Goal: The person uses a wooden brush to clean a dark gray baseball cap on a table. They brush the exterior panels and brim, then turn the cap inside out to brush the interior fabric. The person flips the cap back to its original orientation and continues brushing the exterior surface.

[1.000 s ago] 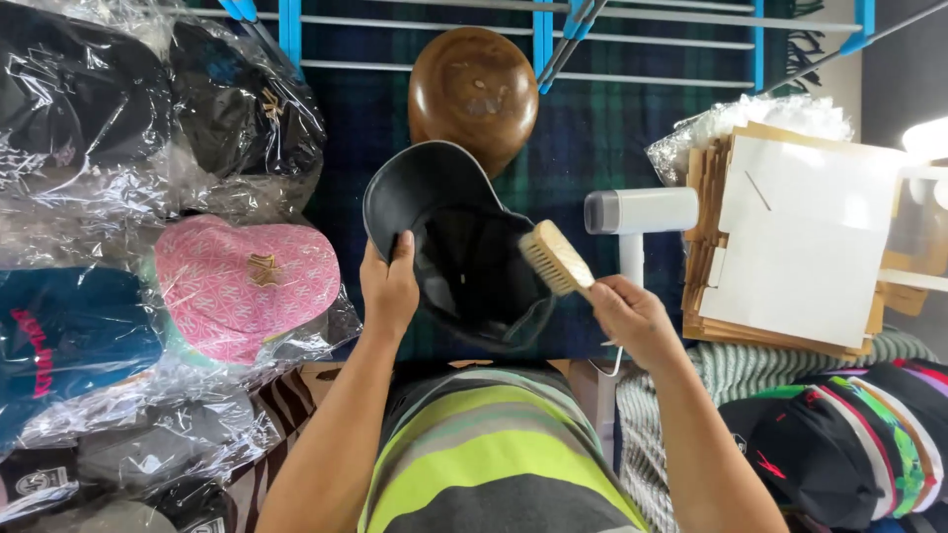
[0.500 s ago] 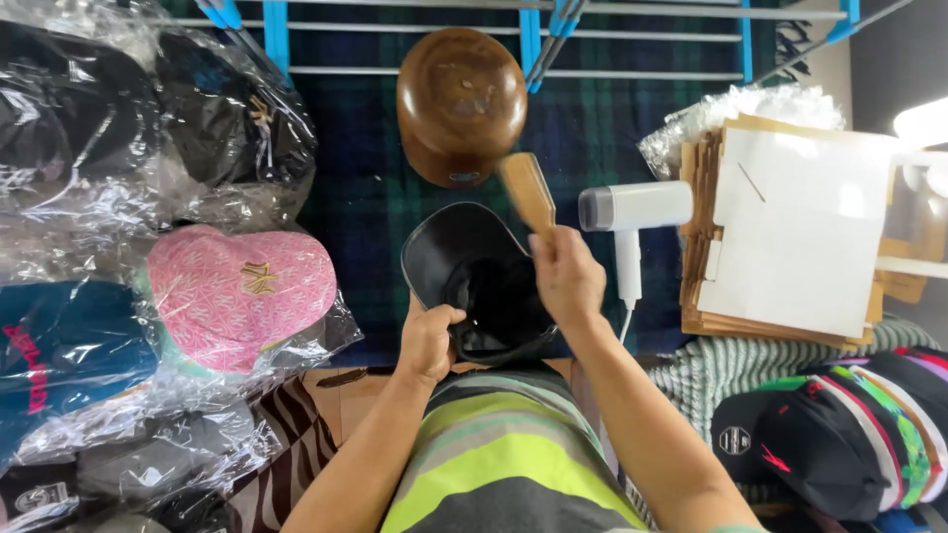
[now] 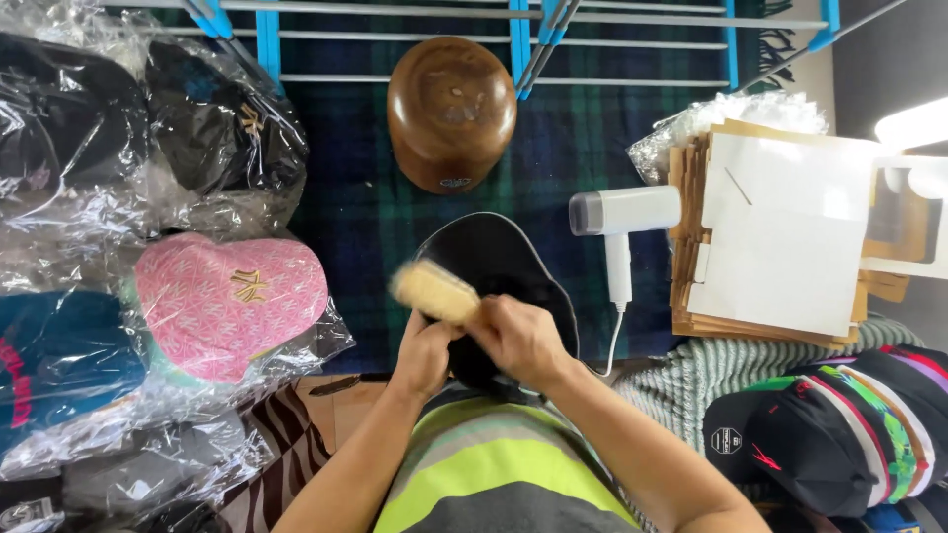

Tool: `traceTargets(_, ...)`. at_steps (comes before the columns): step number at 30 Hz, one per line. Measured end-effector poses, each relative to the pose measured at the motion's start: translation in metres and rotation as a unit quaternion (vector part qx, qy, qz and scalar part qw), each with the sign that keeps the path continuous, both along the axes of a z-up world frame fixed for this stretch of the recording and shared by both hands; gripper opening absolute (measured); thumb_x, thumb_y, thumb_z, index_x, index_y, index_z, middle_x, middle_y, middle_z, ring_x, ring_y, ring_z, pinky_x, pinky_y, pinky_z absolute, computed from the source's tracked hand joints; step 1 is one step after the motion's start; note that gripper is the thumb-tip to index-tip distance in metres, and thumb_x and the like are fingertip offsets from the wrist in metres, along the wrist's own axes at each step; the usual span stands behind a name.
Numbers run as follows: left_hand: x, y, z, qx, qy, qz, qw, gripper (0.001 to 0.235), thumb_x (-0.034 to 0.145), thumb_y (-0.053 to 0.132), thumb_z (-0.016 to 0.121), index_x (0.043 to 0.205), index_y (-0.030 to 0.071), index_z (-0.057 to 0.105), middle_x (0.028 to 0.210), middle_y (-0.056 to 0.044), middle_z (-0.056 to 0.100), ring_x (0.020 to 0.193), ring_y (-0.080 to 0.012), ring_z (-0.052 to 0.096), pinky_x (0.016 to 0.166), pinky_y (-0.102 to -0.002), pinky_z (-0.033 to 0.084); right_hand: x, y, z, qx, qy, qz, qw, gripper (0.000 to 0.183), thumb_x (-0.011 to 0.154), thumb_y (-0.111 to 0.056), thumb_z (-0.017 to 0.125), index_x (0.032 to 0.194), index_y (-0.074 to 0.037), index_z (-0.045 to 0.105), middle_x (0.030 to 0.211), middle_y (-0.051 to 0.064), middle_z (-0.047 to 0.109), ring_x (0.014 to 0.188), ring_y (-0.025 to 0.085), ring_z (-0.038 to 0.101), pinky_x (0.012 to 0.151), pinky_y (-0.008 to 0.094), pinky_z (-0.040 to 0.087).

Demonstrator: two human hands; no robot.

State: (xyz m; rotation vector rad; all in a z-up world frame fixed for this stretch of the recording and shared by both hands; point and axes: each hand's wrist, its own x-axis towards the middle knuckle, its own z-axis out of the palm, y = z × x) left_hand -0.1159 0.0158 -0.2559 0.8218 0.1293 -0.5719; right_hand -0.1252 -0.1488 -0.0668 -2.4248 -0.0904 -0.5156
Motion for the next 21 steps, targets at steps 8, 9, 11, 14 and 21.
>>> traceTargets(8, 0.039, 0.004, 0.224, 0.324, -0.587, -0.011, 0.742, 0.053, 0.099, 0.005, 0.038, 0.151, 0.010, 0.049, 0.150, -0.015, 0.054, 0.143, -0.0391, 0.044, 0.118, -0.053, 0.031, 0.010, -0.069, 0.039, 0.618, 0.158, -0.224, 0.737, 0.049, 0.107, -0.055, 0.034, 0.078, -0.016, 0.041, 0.064, 0.014, 0.058, 0.032, 0.014, 0.045, 0.030, 0.020, 0.028)
traceTargets(9, 0.044, 0.005, 0.220, 0.344, -0.699, 0.004, 0.627, 0.051, 0.104, 0.017, 0.032, 0.149, 0.018, 0.055, 0.150, -0.005, 0.057, 0.145, -0.0353, 0.045, 0.122, -0.051, 0.027, 0.005, -0.072, 0.034, 0.699, 0.182, -0.162, 0.673, 0.041, 0.108, -0.053, 0.038, 0.091, -0.016, 0.045, 0.085, 0.018, 0.072, 0.035, 0.010, 0.048, 0.031, 0.016, 0.031)
traceTargets(11, 0.051, 0.011, 0.214, 0.364, -0.722, 0.016, 0.588, 0.058, 0.104, 0.038, 0.020, 0.146, 0.024, 0.057, 0.150, -0.002, 0.057, 0.146, -0.0353, 0.043, 0.124, -0.053, 0.023, 0.003, -0.064, 0.033, 0.696, 0.211, -0.151, 0.670, 0.019, 0.097, -0.028, 0.055, 0.089, -0.014, 0.046, 0.092, 0.019, 0.073, 0.035, 0.011, 0.048, 0.029, 0.018, 0.031)
traceTargets(14, 0.049, 0.030, 0.200, 0.448, -0.720, 0.033, 0.528, 0.052, 0.106, 0.045, 0.026, 0.145, 0.034, 0.057, 0.153, 0.000, 0.053, 0.148, -0.0378, 0.038, 0.124, -0.061, 0.017, -0.013, -0.050, 0.017, 0.730, 0.189, -0.133, 0.643, 0.027, 0.084, 0.006, 0.069, 0.090, -0.010, 0.049, 0.103, 0.018, 0.073, 0.055, 0.017, 0.060, 0.043, 0.023, 0.042)
traceTargets(21, 0.019, 0.005, 0.110, 0.350, -0.006, 0.241, 0.905, 0.029, 0.097, 0.000, 0.062, 0.120, 0.012, 0.048, 0.107, -0.007, 0.054, 0.095, -0.0158, 0.056, 0.086, -0.031, 0.049, -0.027, -0.031, -0.013, 0.816, 0.111, -0.052, 0.564, 0.039, 0.076, 0.022, 0.061, 0.095, -0.011, 0.052, 0.110, 0.016, 0.071, 0.097, 0.030, 0.071, 0.084, 0.041, 0.056)
